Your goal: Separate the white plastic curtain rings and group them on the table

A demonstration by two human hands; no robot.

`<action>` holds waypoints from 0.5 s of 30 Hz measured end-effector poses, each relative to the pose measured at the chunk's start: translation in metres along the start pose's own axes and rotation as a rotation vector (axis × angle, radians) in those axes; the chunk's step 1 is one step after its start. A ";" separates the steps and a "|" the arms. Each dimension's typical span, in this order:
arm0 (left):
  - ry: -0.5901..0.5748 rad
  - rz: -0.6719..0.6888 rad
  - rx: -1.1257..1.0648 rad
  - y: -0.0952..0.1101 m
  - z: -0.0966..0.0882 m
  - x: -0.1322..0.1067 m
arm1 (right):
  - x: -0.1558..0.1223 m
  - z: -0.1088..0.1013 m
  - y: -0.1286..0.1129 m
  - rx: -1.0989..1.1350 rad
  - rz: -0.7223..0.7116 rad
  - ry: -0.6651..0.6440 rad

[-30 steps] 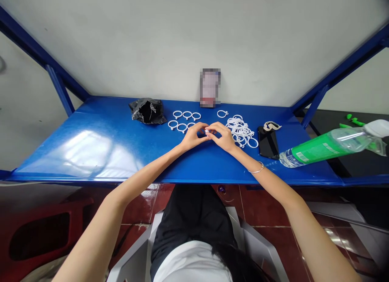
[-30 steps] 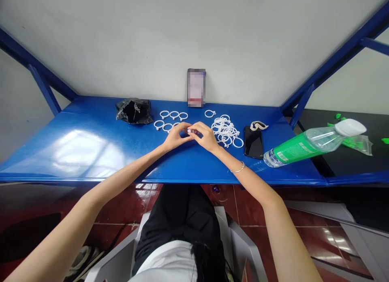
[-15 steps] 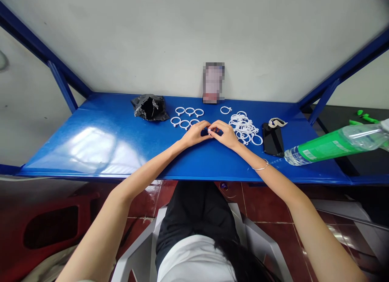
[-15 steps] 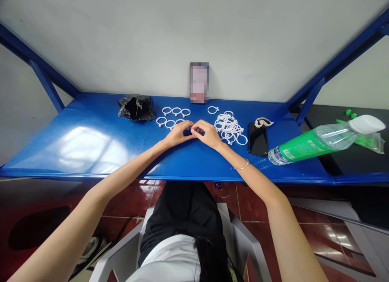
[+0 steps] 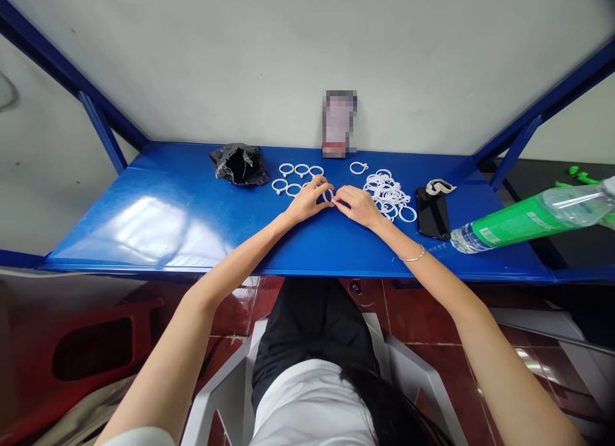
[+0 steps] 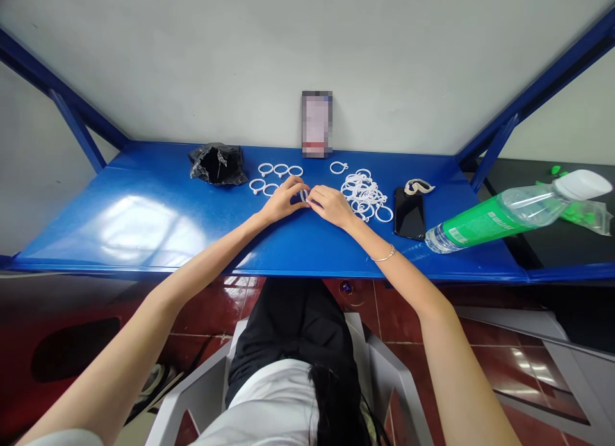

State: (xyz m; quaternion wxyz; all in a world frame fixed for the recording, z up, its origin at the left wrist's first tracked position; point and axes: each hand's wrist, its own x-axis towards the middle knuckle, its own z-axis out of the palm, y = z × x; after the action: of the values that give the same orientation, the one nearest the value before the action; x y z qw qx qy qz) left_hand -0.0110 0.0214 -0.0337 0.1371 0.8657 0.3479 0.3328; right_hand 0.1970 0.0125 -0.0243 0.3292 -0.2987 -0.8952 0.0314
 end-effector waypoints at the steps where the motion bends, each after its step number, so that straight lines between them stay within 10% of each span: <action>1: 0.008 0.000 0.005 -0.001 0.000 0.000 | 0.000 0.000 0.001 -0.014 0.003 -0.020; 15: -0.082 -0.031 0.048 0.000 0.002 0.001 | -0.001 0.004 0.005 0.094 0.128 -0.116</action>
State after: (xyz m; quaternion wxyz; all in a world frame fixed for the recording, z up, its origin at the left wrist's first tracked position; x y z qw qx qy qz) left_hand -0.0091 0.0221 -0.0348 0.1355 0.8762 0.3631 0.2864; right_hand 0.1978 0.0166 -0.0294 0.2879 -0.3374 -0.8893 0.1117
